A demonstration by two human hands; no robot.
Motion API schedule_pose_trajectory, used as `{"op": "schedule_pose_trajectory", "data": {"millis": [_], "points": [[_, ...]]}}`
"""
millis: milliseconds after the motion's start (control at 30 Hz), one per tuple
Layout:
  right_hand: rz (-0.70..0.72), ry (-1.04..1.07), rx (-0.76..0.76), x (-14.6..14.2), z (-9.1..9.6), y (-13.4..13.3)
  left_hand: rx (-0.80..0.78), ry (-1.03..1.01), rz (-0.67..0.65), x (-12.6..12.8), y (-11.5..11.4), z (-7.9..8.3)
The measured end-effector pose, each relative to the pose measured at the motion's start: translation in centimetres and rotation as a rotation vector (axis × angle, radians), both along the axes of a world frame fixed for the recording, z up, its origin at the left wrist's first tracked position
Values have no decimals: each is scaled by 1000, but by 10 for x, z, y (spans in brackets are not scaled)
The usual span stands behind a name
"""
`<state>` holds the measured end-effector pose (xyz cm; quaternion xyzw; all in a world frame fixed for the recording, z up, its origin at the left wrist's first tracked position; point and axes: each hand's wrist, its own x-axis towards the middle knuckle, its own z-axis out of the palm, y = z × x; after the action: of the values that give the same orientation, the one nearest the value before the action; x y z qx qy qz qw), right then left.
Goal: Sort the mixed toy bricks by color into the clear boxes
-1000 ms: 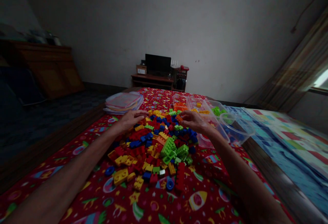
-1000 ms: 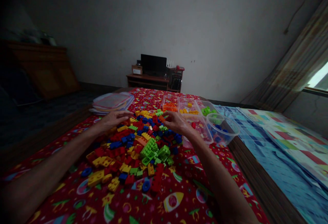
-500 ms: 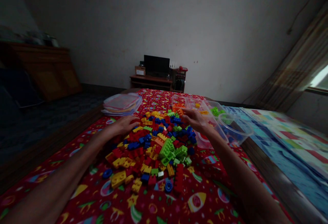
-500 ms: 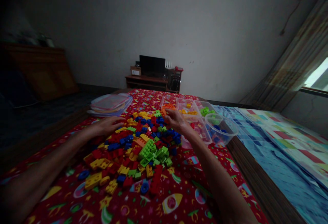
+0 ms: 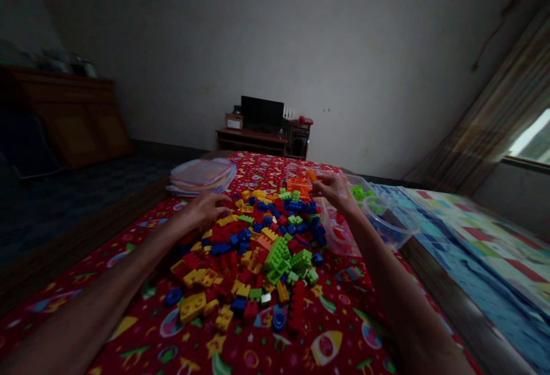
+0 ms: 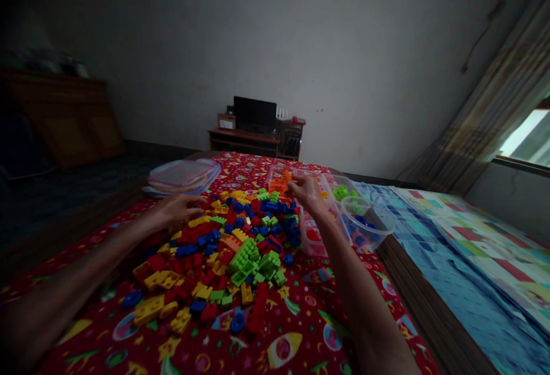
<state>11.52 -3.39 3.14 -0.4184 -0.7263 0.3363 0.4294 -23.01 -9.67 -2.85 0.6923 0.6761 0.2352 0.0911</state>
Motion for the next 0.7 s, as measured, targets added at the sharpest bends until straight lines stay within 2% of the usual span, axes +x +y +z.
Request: {"op": "schedule_pose_trajectory", "data": {"millis": [133, 200, 267, 367, 467, 600, 700], "points": [[-197, -136, 2, -14, 16, 32, 95, -57, 28, -2, 1, 3], [-288, -253, 69, -19, 18, 36, 171, -76, 67, -1, -1, 9], [-309, -327, 176, -21, 16, 30, 240, -122, 113, 1, -5, 15], [-218, -344, 279, -20, 6, 10, 334, -243, 135, 8, -10, 24], [-85, -388, 286, -22, 0, -10, 388, -439, 97, 18, -15, 30], [53, -382, 341, -35, -1, -33, 395, -812, 63, 37, -20, 35], [248, -420, 378, -50, -1, -52, 338, -1011, 24, 56, -26, 38]]}}
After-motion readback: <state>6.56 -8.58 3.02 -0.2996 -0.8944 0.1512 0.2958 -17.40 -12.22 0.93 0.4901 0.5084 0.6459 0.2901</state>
